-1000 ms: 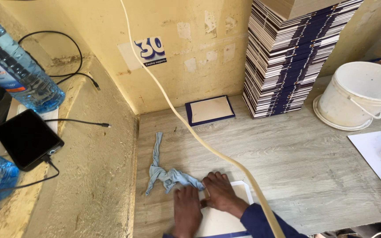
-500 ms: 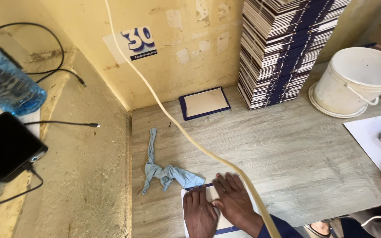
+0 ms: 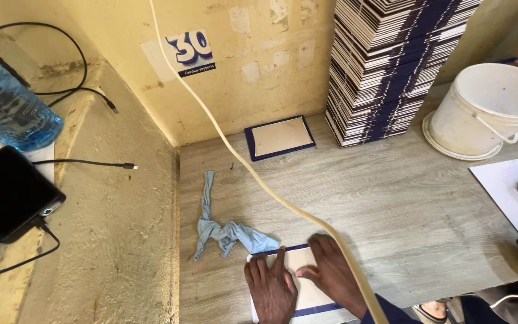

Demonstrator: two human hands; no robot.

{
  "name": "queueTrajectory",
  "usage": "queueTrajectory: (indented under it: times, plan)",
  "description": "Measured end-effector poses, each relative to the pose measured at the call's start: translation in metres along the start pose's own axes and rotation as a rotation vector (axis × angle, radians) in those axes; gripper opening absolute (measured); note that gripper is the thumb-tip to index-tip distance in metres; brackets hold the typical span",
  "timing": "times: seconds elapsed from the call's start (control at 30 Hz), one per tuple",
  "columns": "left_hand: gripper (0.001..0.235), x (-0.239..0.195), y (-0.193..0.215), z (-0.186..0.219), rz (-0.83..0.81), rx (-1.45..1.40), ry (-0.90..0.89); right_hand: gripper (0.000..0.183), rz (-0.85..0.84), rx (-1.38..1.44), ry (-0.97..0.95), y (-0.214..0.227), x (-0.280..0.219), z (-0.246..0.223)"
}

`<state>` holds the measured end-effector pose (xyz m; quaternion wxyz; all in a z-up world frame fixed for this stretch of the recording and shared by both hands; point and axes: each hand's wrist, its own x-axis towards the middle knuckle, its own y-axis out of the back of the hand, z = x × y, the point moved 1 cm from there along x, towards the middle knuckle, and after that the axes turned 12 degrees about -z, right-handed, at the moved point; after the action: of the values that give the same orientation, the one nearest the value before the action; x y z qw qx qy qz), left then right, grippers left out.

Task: The person wraps a book with a blue cover using a white sheet of paper. They align the paper, fold the edges over the cover, and smooth the surface by hand. The wrapped book is then placed on the table.

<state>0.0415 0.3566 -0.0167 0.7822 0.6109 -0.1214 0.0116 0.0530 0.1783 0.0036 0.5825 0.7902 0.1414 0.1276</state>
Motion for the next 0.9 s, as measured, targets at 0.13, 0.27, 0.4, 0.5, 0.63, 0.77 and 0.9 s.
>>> queueTrajectory:
  times: [0.13, 0.27, 0.4, 0.5, 0.63, 0.77, 0.9]
  plan:
    - [0.055, 0.000, 0.009, 0.000, 0.031, -0.140, -0.100, 0.026, -0.035, 0.025, -0.074, -0.015, -0.015, 0.001]
    - [0.054, -0.002, 0.005, 0.000, 0.059, -0.098, -0.073, 0.031, -0.237, 0.014, -0.222, 0.007, 0.040, 0.006]
    - [0.040, -0.005, 0.008, 0.000, 0.088, -0.054, -0.084, 0.037, -0.210, 0.527, 0.604, 0.026, 0.117, -0.018]
    - [0.040, -0.004, 0.006, -0.001, 0.086, -0.032, -0.080, 0.015, -0.269, 0.554, 0.661, 0.016, 0.143, 0.008]
    - [0.048, -0.001, 0.015, 0.003, 0.072, -0.035, -0.062, 0.024, -0.106, 0.462, 0.513, 0.006, 0.140, 0.042]
    - [0.041, -0.003, 0.016, 0.003, 0.092, -0.038, -0.034, 0.015, -0.172, 0.475, 0.578, 0.013, 0.118, 0.034]
    - [0.041, -0.003, 0.019, 0.005, 0.068, -0.008, -0.003, 0.031, -0.245, 0.321, 0.595, 0.028, 0.082, 0.105]
